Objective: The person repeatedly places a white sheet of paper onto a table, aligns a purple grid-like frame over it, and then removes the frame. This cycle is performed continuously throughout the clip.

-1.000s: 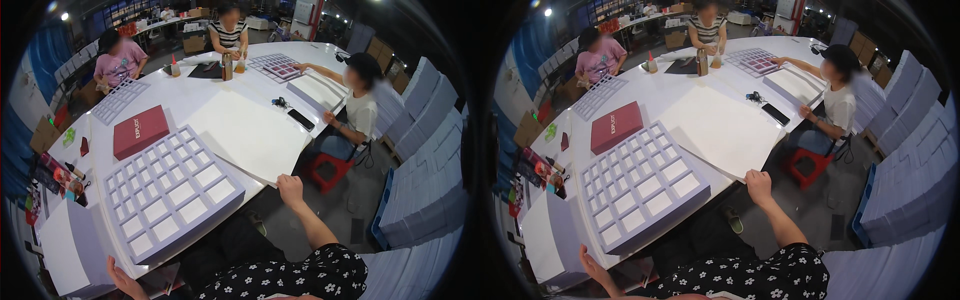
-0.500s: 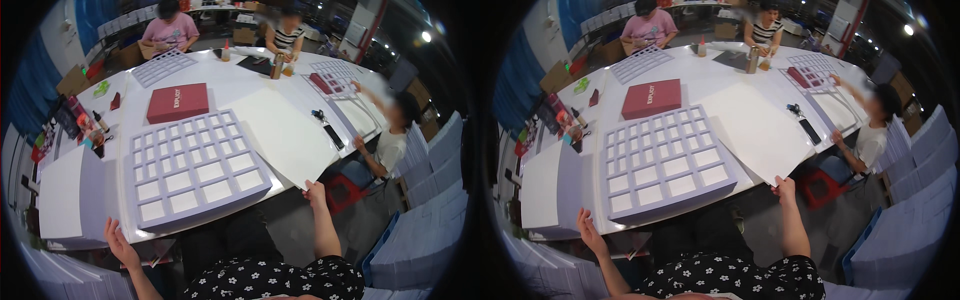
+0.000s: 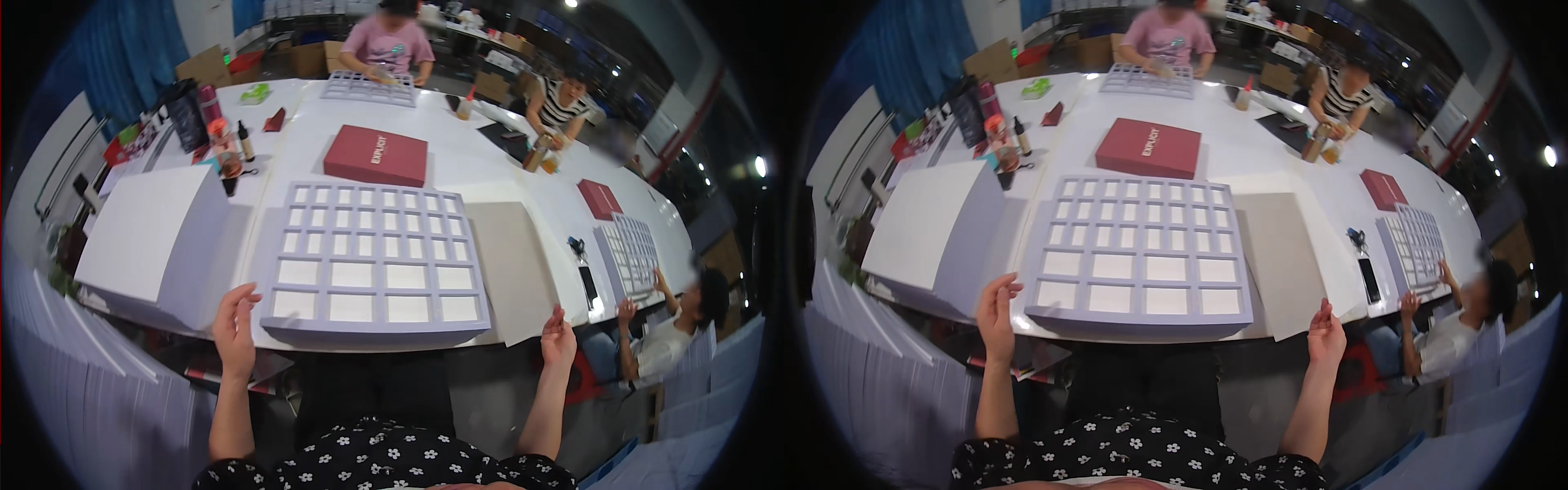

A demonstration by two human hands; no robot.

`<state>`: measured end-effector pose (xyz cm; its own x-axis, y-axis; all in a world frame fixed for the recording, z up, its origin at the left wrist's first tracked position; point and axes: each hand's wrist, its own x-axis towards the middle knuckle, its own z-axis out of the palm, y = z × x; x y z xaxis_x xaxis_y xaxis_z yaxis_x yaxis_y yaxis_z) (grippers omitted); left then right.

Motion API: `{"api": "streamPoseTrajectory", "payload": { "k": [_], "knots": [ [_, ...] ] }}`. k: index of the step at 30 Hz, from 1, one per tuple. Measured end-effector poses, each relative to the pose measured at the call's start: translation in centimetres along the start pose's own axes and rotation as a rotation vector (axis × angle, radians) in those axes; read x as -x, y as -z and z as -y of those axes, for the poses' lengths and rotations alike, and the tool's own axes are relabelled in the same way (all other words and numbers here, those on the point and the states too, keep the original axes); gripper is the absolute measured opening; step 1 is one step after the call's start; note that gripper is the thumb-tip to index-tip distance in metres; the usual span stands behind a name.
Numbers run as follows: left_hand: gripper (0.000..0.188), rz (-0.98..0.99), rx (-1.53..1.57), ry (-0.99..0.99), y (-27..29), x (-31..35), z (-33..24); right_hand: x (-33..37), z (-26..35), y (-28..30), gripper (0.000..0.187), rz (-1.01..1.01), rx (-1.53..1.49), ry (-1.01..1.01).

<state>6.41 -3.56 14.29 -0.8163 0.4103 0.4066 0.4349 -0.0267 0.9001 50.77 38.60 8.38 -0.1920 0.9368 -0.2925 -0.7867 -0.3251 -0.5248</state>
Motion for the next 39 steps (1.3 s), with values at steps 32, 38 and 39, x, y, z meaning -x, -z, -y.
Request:
{"api": "streamPoseTrajectory", "payload": {
  "k": [32, 38, 39],
  "knots": [
    [0.058, 0.262, 0.351, 0.362, -1.8, -2.9, -1.1, 3.1, -8.8, -8.6, 0.047, 0.725, 1.406, 0.235],
    [0.056, 0.245, 0.35, 0.381, -2.3, -2.8, -1.1, 2.8, -8.8, -8.4, 0.051, 0.717, 1.43, 0.138],
    [0.056, 0.238, 0.351, 0.386, -2.4, -2.8, -1.2, 2.7, -8.9, -8.1, 0.051, 0.712, 1.425, 0.157]
  ]
}}
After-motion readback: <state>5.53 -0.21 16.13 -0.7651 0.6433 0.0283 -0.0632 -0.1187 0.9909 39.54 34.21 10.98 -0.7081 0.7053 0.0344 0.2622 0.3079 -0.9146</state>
